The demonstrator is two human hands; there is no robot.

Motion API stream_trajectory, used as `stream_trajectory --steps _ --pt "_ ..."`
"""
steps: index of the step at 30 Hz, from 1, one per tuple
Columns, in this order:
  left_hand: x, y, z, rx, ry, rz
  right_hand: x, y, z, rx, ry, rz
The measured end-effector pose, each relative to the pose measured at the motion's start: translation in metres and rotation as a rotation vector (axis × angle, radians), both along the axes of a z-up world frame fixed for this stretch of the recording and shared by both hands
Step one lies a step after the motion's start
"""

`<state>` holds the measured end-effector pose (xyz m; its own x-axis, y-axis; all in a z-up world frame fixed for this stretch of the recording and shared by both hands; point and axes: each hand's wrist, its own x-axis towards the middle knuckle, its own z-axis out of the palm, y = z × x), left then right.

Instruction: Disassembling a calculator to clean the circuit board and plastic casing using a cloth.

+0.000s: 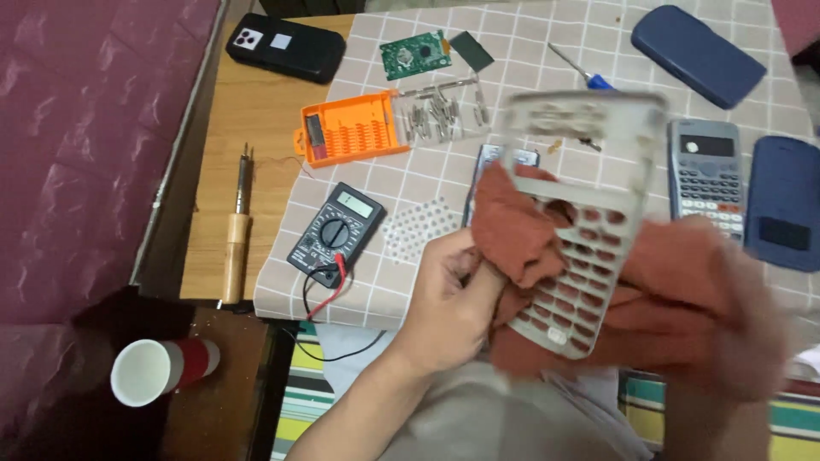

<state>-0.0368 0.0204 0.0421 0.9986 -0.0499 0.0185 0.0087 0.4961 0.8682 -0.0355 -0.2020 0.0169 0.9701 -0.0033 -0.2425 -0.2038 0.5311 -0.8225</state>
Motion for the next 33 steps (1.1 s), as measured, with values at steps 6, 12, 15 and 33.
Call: stream_trajectory --steps 6,12,15,33 --pt "0.015 0.005 0.032 0.242 0.041 0.065 0.03 0.004 0.004 -1.209 -1.415 -0.331" --pt "0.026 0.025 0.029 0.597 -0.246 -0.011 0.055 0.067 0.048 -0.385 -0.531 -0.043" --pt "0.028 0.039 0.025 0.69 -0.279 -0.128 0.059 0.075 0.054 -0.593 -0.378 0.054" --pt "0.04 0.01 -0.004 0.823 -0.272 0.428 0.054 0.071 0.012 -0.866 -0.406 0.158"
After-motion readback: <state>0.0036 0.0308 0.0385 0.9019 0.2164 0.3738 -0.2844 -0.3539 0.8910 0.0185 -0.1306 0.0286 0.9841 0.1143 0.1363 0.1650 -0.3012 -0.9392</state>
